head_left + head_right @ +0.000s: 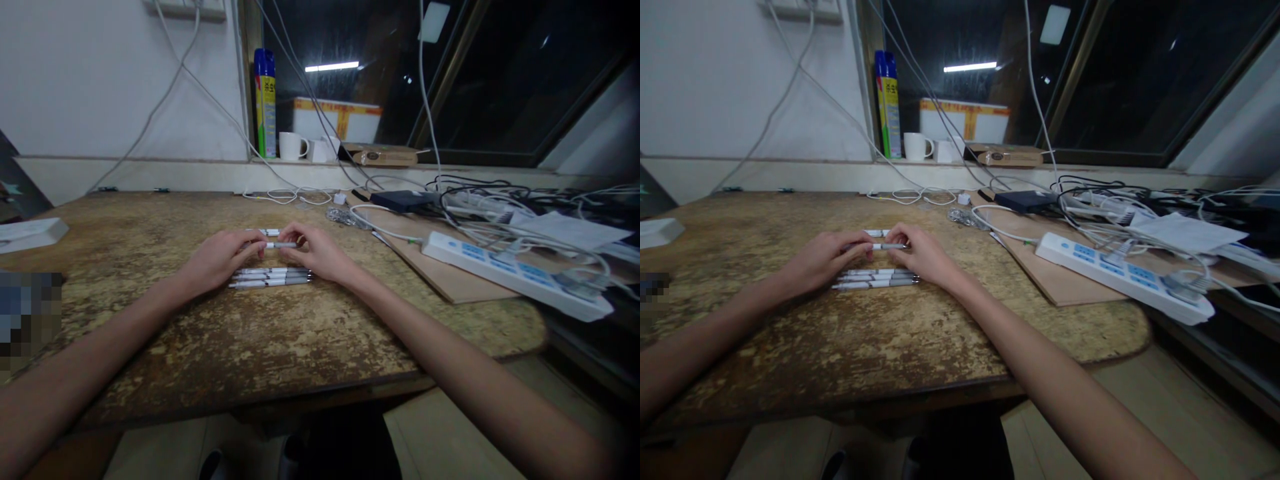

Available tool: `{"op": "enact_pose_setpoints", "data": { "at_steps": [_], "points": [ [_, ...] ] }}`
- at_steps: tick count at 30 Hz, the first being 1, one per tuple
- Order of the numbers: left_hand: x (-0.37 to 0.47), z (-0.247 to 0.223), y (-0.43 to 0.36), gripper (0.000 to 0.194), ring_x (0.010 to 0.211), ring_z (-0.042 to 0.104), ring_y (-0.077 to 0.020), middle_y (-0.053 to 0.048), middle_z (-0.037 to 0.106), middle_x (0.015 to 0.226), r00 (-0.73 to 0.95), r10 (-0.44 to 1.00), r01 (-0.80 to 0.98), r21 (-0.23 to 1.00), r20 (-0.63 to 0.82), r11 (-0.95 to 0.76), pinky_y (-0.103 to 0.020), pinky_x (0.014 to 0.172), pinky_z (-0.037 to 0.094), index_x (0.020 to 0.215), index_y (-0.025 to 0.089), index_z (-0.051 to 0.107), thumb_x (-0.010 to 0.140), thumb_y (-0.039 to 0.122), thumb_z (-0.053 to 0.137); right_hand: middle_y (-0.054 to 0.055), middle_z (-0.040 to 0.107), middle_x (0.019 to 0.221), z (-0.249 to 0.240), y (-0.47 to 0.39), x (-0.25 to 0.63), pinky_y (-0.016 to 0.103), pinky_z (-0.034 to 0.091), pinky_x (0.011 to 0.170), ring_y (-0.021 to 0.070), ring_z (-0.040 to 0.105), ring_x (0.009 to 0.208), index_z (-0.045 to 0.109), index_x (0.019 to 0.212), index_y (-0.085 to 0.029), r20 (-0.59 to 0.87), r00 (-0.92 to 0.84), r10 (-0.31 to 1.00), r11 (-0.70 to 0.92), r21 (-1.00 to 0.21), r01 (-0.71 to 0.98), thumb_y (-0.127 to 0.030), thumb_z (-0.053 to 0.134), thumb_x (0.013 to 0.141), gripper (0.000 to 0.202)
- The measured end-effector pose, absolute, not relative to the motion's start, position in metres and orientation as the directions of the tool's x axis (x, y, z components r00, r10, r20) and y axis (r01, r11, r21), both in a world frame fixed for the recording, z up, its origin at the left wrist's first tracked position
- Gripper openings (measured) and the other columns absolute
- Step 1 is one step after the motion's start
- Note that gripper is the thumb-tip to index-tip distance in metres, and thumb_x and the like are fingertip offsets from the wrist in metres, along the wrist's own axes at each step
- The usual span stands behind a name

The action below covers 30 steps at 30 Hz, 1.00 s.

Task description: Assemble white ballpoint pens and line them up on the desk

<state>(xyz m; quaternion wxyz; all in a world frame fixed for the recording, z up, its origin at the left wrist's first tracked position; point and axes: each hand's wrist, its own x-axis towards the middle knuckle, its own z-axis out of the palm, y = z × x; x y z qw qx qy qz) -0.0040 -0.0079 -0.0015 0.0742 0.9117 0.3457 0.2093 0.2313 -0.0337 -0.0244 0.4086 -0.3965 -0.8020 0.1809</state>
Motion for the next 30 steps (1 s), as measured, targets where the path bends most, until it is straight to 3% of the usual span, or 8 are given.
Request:
{"op": "enact_pose_setpoints", "data": {
  "at_steps": [5, 9, 15, 22, 30],
  "points": [
    [-0.0029, -0.0014, -0.0091, 0.038, 0.089, 0.067, -0.0228, -0.006, 0.076, 0.103, 0.671, 0.666, 0.595, 0.299, 0.325, -0.746, -0.033, 0.081, 0.043, 0.111, 0.024, 0.072, 0.105, 0.047, 0.042, 0.005, 0.075, 0.091, -0.023, -0.0355, 0.2295, 0.031, 0.046, 0.081, 0.0175, 0.065, 0.083, 0.072, 0.093, -0.018, 0.45, -0.376, 0.81, 0.586, -0.643, 0.493, -0.034, 0.052, 0.102, 0.027],
    [-0.0022, -0.0012, -0.0102, 0.038, 0.087, 0.067, -0.0218, -0.004, 0.076, 0.097, 0.676, 0.666, 0.588, 0.313, 0.316, -0.745, -0.032, 0.078, 0.043, 0.106, 0.024, 0.073, 0.104, 0.047, 0.042, 0.005, 0.076, 0.1, -0.0221, -0.0354, 0.2298, 0.031, 0.047, 0.084, 0.0177, 0.066, 0.091, 0.071, 0.101, -0.019, 0.487, -0.37, 0.791, 0.612, -0.643, 0.46, -0.024, 0.063, 0.094, 0.012],
    [-0.0013, -0.0007, -0.0112, 0.039, 0.083, 0.066, -0.0206, -0.004, 0.075, 0.095, 0.678, 0.665, 0.596, 0.296, 0.313, -0.746, -0.03, 0.076, 0.042, 0.102, 0.023, 0.072, 0.105, 0.047, 0.041, 0.005, 0.074, 0.101, -0.0219, -0.0362, 0.2297, 0.032, 0.048, 0.086, 0.0183, 0.066, 0.094, 0.069, 0.103, -0.019, 0.522, -0.371, 0.768, 0.64, -0.626, 0.445, -0.017, 0.065, 0.089, 0.014],
    [0.0004, -0.0011, -0.0104, 0.038, 0.086, 0.067, -0.021, -0.004, 0.076, 0.098, 0.693, 0.651, 0.576, 0.304, 0.31, -0.759, -0.031, 0.078, 0.043, 0.105, 0.023, 0.072, 0.106, 0.046, 0.041, 0.005, 0.076, 0.107, -0.0214, -0.0367, 0.2312, 0.032, 0.048, 0.088, 0.0189, 0.067, 0.096, 0.072, 0.108, -0.021, 0.455, -0.396, 0.798, 0.602, -0.642, 0.474, -0.025, 0.059, 0.097, 0.017],
    [-0.0001, -0.0028, -0.0089, 0.038, 0.085, 0.068, -0.0209, -0.003, 0.077, 0.096, 0.695, 0.653, 0.574, 0.314, 0.301, -0.756, -0.031, 0.079, 0.044, 0.108, 0.024, 0.072, 0.106, 0.046, 0.042, 0.004, 0.075, 0.096, -0.0214, -0.0343, 0.2338, 0.029, 0.044, 0.079, 0.0171, 0.064, 0.086, 0.073, 0.106, -0.021, 0.442, -0.406, 0.8, 0.6, -0.596, 0.534, -0.034, 0.054, 0.101, 0.023]
  ]
}}
